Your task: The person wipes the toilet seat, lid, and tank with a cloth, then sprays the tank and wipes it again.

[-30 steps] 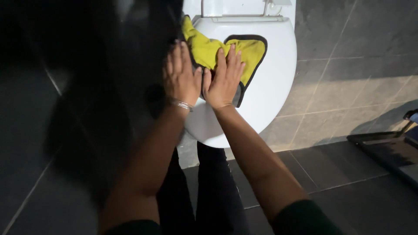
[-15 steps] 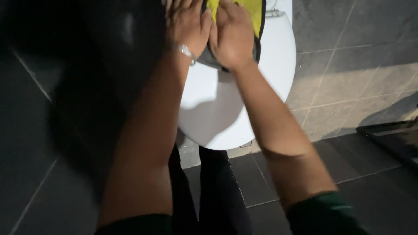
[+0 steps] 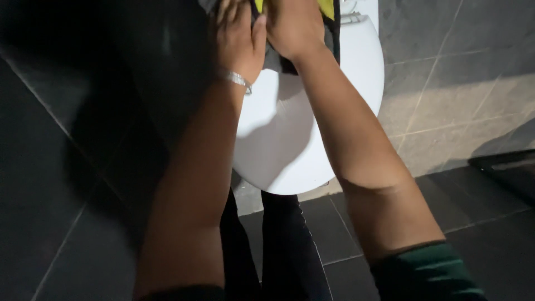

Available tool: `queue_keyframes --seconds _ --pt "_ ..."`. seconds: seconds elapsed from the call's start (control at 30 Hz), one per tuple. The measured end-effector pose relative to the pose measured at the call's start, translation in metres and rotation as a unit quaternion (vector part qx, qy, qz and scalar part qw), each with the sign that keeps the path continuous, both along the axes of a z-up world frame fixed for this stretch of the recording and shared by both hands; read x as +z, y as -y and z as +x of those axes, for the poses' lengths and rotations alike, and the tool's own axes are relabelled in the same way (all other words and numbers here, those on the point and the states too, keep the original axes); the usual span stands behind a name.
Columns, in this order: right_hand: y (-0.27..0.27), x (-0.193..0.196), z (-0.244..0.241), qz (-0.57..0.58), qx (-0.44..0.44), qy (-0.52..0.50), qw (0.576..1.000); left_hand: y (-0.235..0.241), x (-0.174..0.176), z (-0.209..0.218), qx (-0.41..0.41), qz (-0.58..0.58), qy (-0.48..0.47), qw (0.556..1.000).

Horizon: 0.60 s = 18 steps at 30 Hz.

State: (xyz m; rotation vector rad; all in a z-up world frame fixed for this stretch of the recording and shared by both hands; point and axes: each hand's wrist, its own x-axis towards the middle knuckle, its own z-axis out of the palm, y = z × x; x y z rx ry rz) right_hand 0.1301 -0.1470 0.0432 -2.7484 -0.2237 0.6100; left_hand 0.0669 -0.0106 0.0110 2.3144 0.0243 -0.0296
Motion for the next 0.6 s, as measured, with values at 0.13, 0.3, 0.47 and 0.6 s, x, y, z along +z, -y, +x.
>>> queue_keyframes --seconds 0.13,0.3,0.47,0.6 --pt "-0.002 0.029 -0.034 0.079 -0.032 0.270 0.959 0.001 -0.006 -0.005 -0.010 0.003 -0.044 0.999" --pt "-0.002 0.038 -0.038 0.065 0.028 0.068 0.995 0.010 -0.049 -0.022 0.089 -0.431 -0.089 0.894" --pt "-0.035 0.028 -0.009 -0.040 0.118 -0.071 0.990 0.006 -0.020 -0.087 0.204 -0.323 -0.025 0.924" --pt "-0.038 0.020 0.005 -0.088 0.009 -0.094 0.992 0.045 0.041 -0.113 0.099 -0.027 -0.107 0.989"
